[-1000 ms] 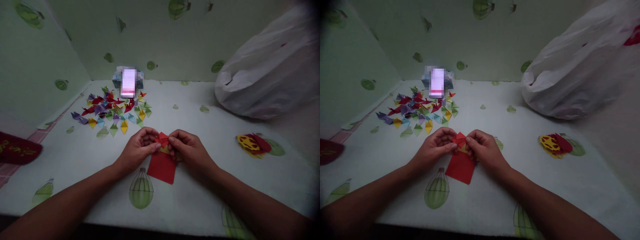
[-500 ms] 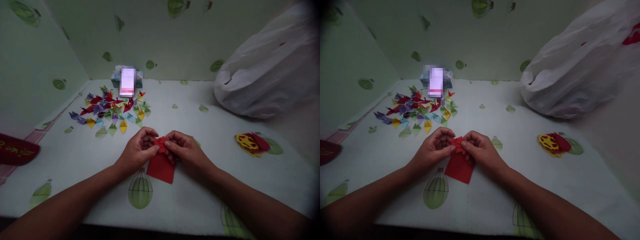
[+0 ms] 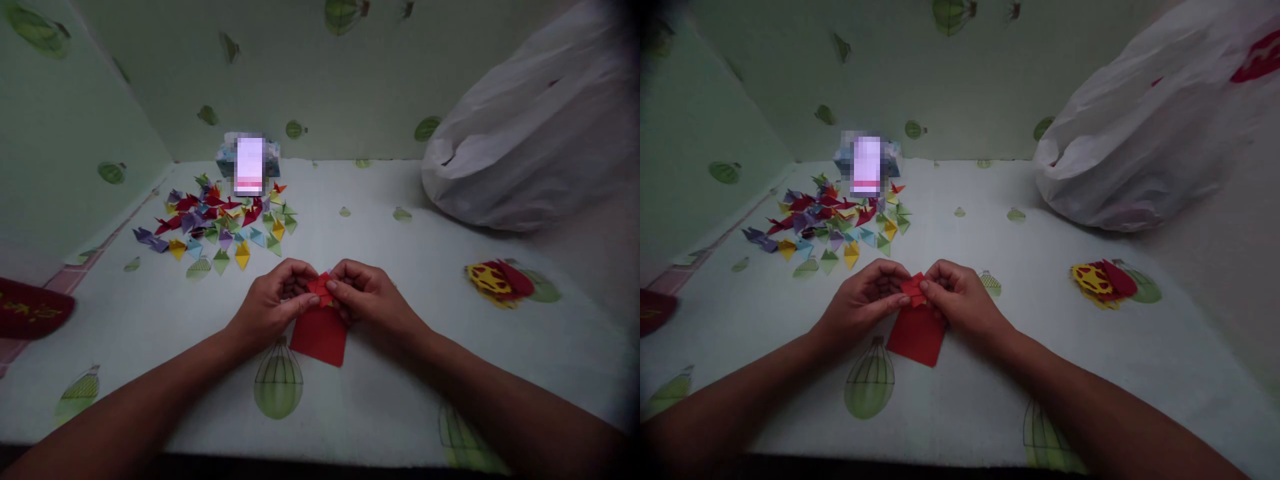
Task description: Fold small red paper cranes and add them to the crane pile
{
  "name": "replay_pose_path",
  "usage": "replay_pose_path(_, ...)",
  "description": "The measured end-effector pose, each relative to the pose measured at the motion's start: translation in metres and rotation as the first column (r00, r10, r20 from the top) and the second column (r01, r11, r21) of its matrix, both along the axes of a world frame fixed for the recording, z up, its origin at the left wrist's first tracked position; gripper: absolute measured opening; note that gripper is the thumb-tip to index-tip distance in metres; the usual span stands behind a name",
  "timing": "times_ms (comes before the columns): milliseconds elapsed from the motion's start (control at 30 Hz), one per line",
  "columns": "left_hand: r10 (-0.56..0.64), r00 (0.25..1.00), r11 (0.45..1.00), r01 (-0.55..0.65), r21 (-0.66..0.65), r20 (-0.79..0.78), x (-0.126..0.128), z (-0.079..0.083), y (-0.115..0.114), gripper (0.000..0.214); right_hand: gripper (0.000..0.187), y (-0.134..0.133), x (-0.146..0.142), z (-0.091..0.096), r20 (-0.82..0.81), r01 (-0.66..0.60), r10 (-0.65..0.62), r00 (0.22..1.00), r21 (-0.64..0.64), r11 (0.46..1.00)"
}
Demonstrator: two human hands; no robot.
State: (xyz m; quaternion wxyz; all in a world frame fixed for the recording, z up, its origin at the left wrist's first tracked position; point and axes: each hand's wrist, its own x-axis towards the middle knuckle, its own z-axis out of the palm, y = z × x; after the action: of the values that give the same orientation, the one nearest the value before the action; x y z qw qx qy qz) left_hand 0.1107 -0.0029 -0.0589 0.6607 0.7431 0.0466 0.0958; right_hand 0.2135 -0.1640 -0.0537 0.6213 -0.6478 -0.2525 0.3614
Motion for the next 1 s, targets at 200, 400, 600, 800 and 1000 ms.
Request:
replay_pose_path(200, 0.039, 0.999, 0.997, -0.039, -0.061, 0.002, 0.001, 0.0, -0.001, 0.022, 0.019, 0.0, -0.003, -0.002, 0.035, 0.076, -0.077, 0.996, 0.041, 0.996)
replay_pose_path(400, 0.114, 0.993, 0.992, -0.115, -0.042, -0.018, 0.001, 0.002, -0.002, 0.013, 0.019, 0.0, -0.006, -0.001, 0.026, 0.062, -0.063, 0.998, 0.03, 0.998)
replay_pose_path(600, 0.191, 0.981, 0.981, -0.191, 0.043, -0.018, 0.001, 0.002, -0.003, 0.011, 0.022, 0.001, -0.007, -0.001, 0.043, 0.044, -0.044, 0.998, -0.001, 0.999)
replay_pose_path(800, 0.204, 0.978, 0.979, -0.203, 0.013, -0.043, -0.001, 0.002, -0.008, 0.01, 0.021, 0.001, -0.011, -0.003, 0.098, 0.092, -0.094, 0.991, 0.027, 0.995)
replay_pose_path(1000, 0.231, 0.972, 0.966, -0.234, -0.109, -0.043, 0.0, 0.002, -0.011, 0.015, 0.023, 0.001, -0.012, -0.006, 0.068, 0.101, -0.104, 0.992, 0.044, 0.994)
